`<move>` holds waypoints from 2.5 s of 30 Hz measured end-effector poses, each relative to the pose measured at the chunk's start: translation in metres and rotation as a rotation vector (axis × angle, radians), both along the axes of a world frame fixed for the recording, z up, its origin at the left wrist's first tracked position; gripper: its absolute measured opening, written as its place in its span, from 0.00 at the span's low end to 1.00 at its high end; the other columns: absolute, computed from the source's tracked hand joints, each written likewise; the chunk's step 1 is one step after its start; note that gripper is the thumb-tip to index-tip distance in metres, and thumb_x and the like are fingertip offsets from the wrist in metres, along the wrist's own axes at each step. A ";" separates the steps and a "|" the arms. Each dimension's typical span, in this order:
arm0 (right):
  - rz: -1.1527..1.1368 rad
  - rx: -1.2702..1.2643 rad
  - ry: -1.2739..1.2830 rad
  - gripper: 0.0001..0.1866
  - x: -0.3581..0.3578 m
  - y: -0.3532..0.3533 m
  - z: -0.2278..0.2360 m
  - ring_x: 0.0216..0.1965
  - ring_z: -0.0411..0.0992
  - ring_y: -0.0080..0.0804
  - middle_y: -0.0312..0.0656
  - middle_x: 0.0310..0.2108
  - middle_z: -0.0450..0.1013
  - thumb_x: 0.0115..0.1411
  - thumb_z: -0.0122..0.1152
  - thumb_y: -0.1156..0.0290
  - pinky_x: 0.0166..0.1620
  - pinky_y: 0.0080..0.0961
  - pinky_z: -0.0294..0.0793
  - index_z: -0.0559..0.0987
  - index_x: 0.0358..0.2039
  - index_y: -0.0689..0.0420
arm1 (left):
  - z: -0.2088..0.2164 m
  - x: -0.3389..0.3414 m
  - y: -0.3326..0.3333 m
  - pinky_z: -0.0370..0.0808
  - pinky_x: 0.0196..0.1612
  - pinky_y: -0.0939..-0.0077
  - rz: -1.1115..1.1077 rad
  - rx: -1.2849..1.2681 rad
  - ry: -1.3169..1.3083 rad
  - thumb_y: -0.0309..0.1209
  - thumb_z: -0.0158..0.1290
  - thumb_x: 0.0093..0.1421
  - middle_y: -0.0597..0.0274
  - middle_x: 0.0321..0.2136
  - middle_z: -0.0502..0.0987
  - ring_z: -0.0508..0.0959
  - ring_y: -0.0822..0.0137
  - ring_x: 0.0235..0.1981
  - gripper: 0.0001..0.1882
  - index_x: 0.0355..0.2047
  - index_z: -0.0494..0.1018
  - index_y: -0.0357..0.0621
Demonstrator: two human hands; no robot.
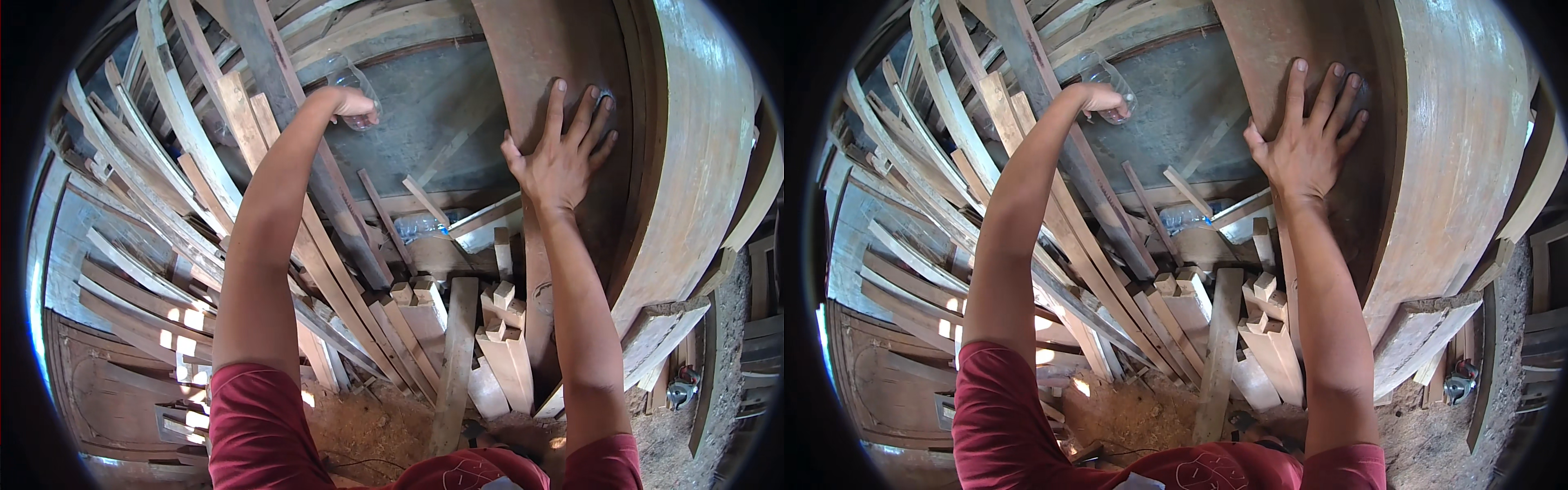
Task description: The person places a wood plank across several other boards and hammers a nail into it to secure them together.
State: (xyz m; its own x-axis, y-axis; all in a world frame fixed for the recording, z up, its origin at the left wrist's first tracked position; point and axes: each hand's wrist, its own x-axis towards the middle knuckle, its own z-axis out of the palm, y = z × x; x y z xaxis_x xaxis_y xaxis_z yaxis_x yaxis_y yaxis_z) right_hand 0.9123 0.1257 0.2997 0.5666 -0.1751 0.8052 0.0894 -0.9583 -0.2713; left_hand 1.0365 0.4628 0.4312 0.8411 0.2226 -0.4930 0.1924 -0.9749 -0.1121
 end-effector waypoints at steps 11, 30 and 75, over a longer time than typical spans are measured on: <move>0.003 -0.014 -0.004 0.59 0.001 -0.003 -0.002 0.76 0.41 0.63 0.58 0.75 0.46 0.47 0.70 0.36 0.69 0.71 0.54 0.54 0.76 0.40 | 0.000 0.004 -0.007 0.73 0.52 0.58 0.001 -0.013 0.004 0.48 0.62 0.54 0.69 0.49 0.84 0.80 0.65 0.54 0.25 0.50 0.83 0.51; 0.002 -0.018 -0.006 0.62 0.002 -0.005 -0.005 0.77 0.42 0.62 0.56 0.75 0.46 0.46 0.71 0.35 0.69 0.69 0.54 0.53 0.77 0.41 | 0.004 -0.004 -0.005 0.67 0.62 0.68 -0.064 -0.419 0.024 0.26 0.57 0.59 0.60 0.51 0.84 0.80 0.64 0.56 0.20 0.52 0.83 0.42; 0.003 -0.017 -0.006 0.61 0.002 0.000 -0.003 0.77 0.42 0.61 0.55 0.76 0.47 0.47 0.71 0.35 0.69 0.68 0.54 0.54 0.76 0.41 | -0.018 0.004 0.017 0.65 0.63 0.74 -0.168 -0.573 -0.273 0.33 0.64 0.58 0.63 0.47 0.85 0.79 0.65 0.53 0.13 0.44 0.82 0.45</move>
State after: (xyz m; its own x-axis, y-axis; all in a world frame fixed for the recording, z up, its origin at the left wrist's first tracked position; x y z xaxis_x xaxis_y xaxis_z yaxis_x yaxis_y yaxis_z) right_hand 0.9140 0.1259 0.2968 0.5625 -0.1593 0.8113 0.0938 -0.9626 -0.2541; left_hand 1.0406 0.4796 0.4127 0.9532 -0.1570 -0.2585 -0.0195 -0.8848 0.4656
